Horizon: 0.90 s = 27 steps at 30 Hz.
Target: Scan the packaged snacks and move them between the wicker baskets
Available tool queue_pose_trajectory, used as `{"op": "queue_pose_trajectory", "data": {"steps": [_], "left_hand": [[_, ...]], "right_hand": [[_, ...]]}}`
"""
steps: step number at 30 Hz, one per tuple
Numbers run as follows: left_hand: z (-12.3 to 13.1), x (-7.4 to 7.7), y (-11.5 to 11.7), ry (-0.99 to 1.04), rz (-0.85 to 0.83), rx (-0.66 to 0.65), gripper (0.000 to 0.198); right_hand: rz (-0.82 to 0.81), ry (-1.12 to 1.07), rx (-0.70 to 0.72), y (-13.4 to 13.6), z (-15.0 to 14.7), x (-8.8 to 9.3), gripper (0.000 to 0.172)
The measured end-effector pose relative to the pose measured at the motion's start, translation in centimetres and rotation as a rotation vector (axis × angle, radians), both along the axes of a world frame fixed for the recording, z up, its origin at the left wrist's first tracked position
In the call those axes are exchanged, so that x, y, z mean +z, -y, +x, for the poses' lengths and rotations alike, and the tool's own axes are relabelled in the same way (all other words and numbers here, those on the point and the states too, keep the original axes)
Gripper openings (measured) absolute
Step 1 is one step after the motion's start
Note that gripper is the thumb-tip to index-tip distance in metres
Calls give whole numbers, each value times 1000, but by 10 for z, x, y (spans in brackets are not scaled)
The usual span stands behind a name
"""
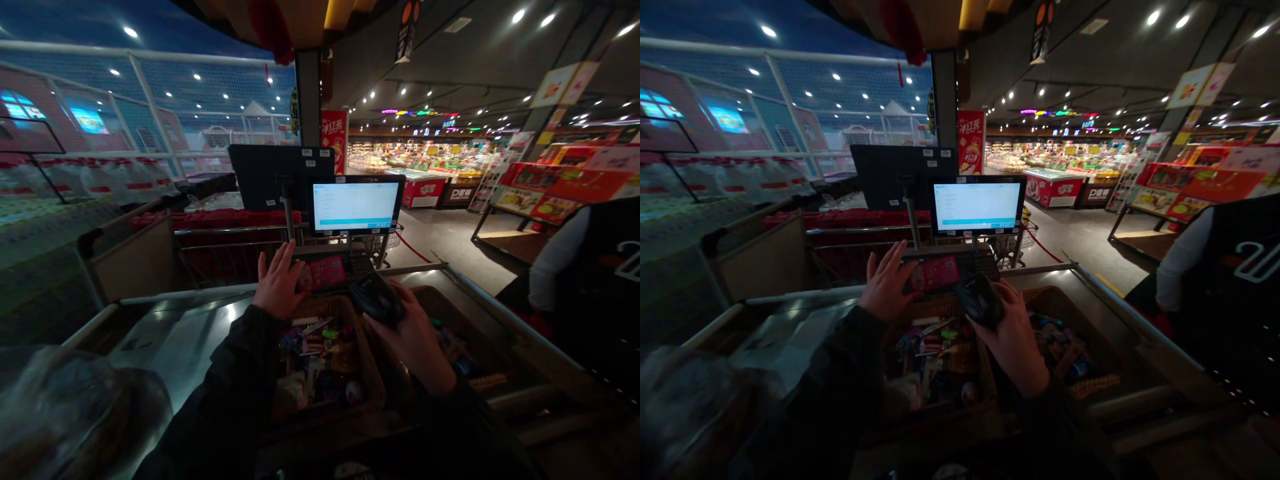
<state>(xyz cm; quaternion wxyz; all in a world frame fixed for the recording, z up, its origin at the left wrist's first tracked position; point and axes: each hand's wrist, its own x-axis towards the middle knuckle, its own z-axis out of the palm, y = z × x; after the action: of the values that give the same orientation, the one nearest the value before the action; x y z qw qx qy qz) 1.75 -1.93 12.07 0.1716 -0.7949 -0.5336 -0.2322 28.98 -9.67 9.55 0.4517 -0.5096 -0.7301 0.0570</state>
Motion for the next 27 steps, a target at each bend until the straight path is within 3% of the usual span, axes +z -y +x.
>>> {"op": "queue_pose_trajectory", "data": {"steps": [6,14,21,24,27], "left_hand": [[-22,-23,8,-95,-191,33,47],[-60,-67,11,-128,-415,146,38],[-69,-102,13,-176,-605,321,74],[-67,-108,16,-131,-681,328,82],[-66,-99,17,-93,-622,272,69]], "right_hand": [[-19,-6,22,-8,-12,-8,36],[-35,-1,103,-15,-36,-16,37],[-22,25,141,-17,-52,-17,35],[-12,30,143,-18,-55,-17,35],[-9,20,125,-18,-56,-18,36]]}}
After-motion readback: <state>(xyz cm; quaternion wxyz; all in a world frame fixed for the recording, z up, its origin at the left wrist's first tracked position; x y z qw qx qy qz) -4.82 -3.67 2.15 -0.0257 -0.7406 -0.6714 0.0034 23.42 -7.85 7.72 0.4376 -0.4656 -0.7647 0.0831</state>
